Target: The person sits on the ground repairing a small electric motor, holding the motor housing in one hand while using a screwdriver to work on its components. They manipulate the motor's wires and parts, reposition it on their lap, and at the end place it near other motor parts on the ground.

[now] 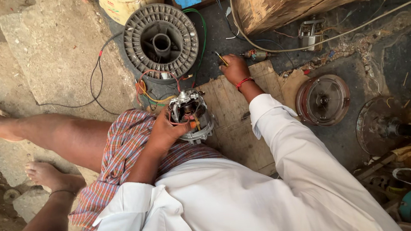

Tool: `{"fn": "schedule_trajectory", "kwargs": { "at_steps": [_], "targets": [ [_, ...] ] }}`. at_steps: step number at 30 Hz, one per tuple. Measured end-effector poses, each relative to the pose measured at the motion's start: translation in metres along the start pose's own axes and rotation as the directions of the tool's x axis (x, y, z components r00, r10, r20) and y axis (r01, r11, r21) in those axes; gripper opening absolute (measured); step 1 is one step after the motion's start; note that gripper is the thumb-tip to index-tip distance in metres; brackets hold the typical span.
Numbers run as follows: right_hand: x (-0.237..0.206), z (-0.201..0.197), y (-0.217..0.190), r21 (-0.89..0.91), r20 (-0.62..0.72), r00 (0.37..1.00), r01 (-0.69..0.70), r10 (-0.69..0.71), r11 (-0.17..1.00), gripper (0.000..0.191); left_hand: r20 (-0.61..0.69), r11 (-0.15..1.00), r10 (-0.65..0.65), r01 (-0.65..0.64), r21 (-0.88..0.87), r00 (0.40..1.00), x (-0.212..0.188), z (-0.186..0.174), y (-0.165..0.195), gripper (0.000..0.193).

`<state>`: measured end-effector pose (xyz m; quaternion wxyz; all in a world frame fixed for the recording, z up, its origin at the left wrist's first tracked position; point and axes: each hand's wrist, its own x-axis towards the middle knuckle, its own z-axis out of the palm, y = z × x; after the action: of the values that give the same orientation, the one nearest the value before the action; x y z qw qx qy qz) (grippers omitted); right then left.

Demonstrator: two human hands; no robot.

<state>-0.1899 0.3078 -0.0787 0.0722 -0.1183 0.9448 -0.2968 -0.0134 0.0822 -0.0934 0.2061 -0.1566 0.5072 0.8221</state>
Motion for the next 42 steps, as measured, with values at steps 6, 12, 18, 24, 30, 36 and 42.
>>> {"fn": "schedule_trajectory", "kwargs": {
  "at_steps": [6, 12, 18, 24, 30, 36, 42],
  "targets": [
    [-0.014, -0.001, 0.026, 0.185, -0.015, 0.992, -0.117, 0.122, 0.976, 0.030, -0.009, 0.998, -0.042, 0.041, -0.049, 0.999, -0.001, -0.003, -0.006, 0.065],
    [-0.071, 0.003, 0.039, 0.033, -0.008, 0.998, -0.065, 0.065, 0.997, 0.025, -0.029, 0.997, -0.054, 0.053, -0.053, 0.998, 0.000, -0.007, -0.009, 0.065],
    [-0.116, 0.020, 0.042, -0.109, -0.009, 1.000, -0.018, 0.017, 0.994, 0.032, -0.054, 0.996, -0.087, 0.085, -0.033, 0.995, 0.000, -0.007, -0.013, 0.057],
    [-0.126, 0.021, 0.053, -0.118, 0.006, 1.000, -0.001, 0.002, 0.993, 0.037, -0.024, 0.994, -0.070, 0.068, -0.089, 0.997, -0.003, -0.004, -0.010, 0.055],
    [-0.131, 0.023, 0.057, 0.149, -0.075, 0.997, -0.017, 0.028, 0.989, 0.033, -0.078, 0.997, -0.048, 0.043, -0.063, 0.996, 0.001, 0.000, -0.010, 0.057],
    [-0.135, 0.029, 0.046, 0.835, 0.347, 0.931, -0.363, 0.116, 0.414, 0.080, -0.063, 0.996, -0.041, 0.035, -0.083, 0.997, 0.017, 0.012, -0.013, 0.053],
    [-0.154, 0.022, 0.031, 0.895, 0.419, 0.906, -0.401, -0.061, 0.193, 0.123, -0.072, 0.985, -0.160, 0.155, -0.070, 0.984, 0.027, 0.040, -0.008, 0.045]
  ]
}}
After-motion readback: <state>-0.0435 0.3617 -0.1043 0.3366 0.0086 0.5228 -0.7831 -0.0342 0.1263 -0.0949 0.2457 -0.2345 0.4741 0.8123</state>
